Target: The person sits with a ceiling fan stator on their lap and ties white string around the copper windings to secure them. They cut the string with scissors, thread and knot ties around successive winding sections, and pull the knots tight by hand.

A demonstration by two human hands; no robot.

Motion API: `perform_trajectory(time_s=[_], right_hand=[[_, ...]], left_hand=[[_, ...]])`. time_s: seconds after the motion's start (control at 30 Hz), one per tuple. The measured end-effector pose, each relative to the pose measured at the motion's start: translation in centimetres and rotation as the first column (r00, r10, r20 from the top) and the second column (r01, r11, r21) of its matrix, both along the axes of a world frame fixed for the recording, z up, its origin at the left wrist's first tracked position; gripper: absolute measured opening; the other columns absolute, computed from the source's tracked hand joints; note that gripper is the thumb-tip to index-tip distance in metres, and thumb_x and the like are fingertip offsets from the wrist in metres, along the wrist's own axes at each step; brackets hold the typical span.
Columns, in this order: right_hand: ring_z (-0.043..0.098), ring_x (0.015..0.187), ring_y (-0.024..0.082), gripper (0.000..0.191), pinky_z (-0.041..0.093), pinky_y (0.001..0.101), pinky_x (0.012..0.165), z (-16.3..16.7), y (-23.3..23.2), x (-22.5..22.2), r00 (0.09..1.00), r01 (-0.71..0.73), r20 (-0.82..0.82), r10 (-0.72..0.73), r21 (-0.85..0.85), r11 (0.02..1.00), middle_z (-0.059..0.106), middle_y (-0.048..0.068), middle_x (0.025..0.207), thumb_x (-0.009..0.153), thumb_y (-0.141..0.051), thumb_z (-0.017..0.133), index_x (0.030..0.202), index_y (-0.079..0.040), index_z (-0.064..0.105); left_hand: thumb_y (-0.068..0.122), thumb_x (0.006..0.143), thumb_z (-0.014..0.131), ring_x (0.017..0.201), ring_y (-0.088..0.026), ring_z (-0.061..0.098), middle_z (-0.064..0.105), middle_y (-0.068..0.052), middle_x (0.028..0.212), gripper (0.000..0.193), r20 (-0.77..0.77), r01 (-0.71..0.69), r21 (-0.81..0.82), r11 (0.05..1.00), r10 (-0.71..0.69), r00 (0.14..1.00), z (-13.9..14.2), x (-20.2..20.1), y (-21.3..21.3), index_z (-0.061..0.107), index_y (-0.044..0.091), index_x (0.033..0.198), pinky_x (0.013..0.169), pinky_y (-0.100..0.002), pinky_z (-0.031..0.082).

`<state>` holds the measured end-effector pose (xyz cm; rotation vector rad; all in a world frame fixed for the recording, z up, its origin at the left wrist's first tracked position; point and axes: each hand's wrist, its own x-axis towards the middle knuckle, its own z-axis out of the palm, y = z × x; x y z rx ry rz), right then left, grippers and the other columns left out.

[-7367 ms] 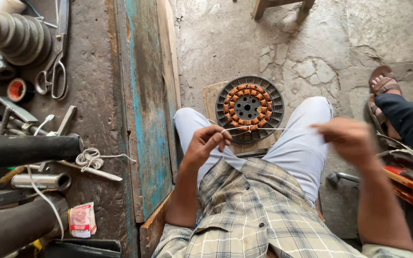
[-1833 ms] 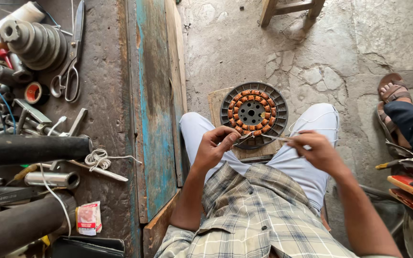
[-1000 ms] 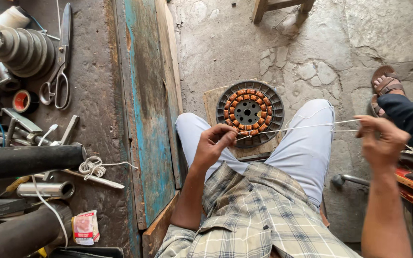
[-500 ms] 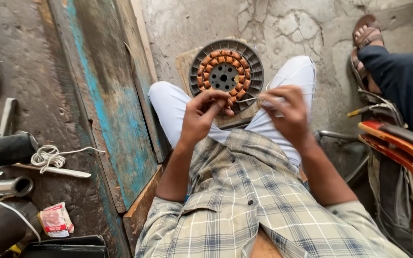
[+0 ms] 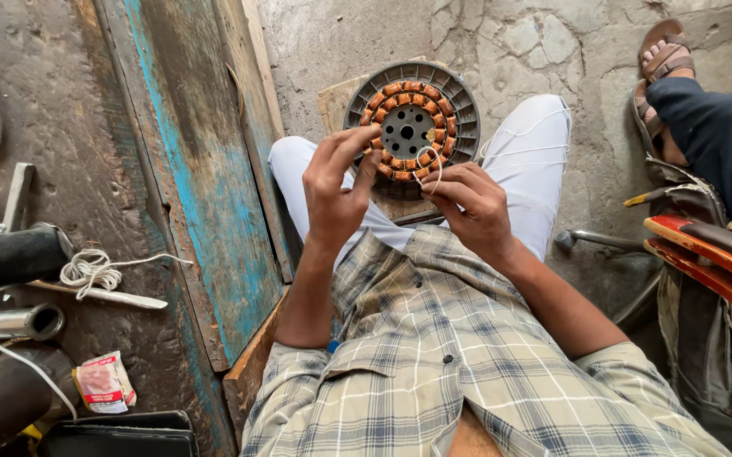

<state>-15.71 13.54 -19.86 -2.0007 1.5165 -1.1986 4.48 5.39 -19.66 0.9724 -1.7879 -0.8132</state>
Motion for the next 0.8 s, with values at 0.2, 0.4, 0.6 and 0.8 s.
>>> perform_trajectory(time_s=[0.2, 0.4, 0.6, 0.8], right_hand=[[0.071, 0.098, 0.025, 0.018, 0.057, 0.0375, 0.086, 0.0, -0.3, -0.7, 1.0, -0.029, -0.001, 0.029, -0.01, 1.0, 0.075, 0.008, 0.102, 0.084, 0.002, 0.082, 0.099, -0.002, 0.073], [0.071, 0.095, 0.025, 0.018, 0.057, 0.0375, 0.083, 0.7, -1.9, -1.4, 0.981, -0.173, -0.085, 0.173, 0.012, 0.985, 0.075, 0.009, 0.101, 0.082, 0.001, 0.083, 0.097, -0.002, 0.073], [0.069, 0.094, 0.026, 0.016, 0.057, 0.038, 0.084, 1.2, -4.4, -2.3, 0.973, -0.177, -0.15, 0.178, 0.015, 0.984, 0.073, 0.009, 0.099, 0.084, -0.001, 0.083, 0.097, -0.002, 0.072], [0.066, 0.095, 0.027, 0.018, 0.055, 0.0389, 0.084, 1.7, -5.3, -1.9, 0.967, -0.193, -0.164, 0.192, 0.012, 0.981, 0.071, 0.007, 0.099, 0.085, -0.006, 0.084, 0.099, -0.004, 0.074]], left_hand=[[0.015, 0.084, 0.085, 0.115, -0.028, 0.056, 0.067, -0.003, 0.114, 0.026, 0.248, 0.091, -0.199, 0.976, -0.04, 0.968, -0.4, -1.1, 1.8, 0.074, 0.011, 0.107, 0.101, -0.045, 0.045], [0.015, 0.086, 0.086, 0.123, -0.025, 0.054, 0.065, 0.001, 0.121, 0.029, 0.231, 0.038, -0.215, 0.976, 0.013, 0.973, -2.2, -1.7, 3.1, 0.075, 0.013, 0.112, 0.112, -0.045, 0.04], [0.013, 0.087, 0.086, 0.122, -0.026, 0.056, 0.064, -0.002, 0.122, 0.025, 0.146, -0.02, -0.243, 0.97, 0.057, 0.988, -3.0, -2.3, 3.1, 0.073, 0.012, 0.108, 0.113, -0.047, 0.042], [0.012, 0.089, 0.084, 0.123, -0.026, 0.057, 0.064, -0.003, 0.122, 0.025, 0.115, -0.032, -0.25, 0.968, 0.063, 0.991, -3.5, -2.3, 3.4, 0.074, 0.011, 0.112, 0.115, -0.049, 0.044]])
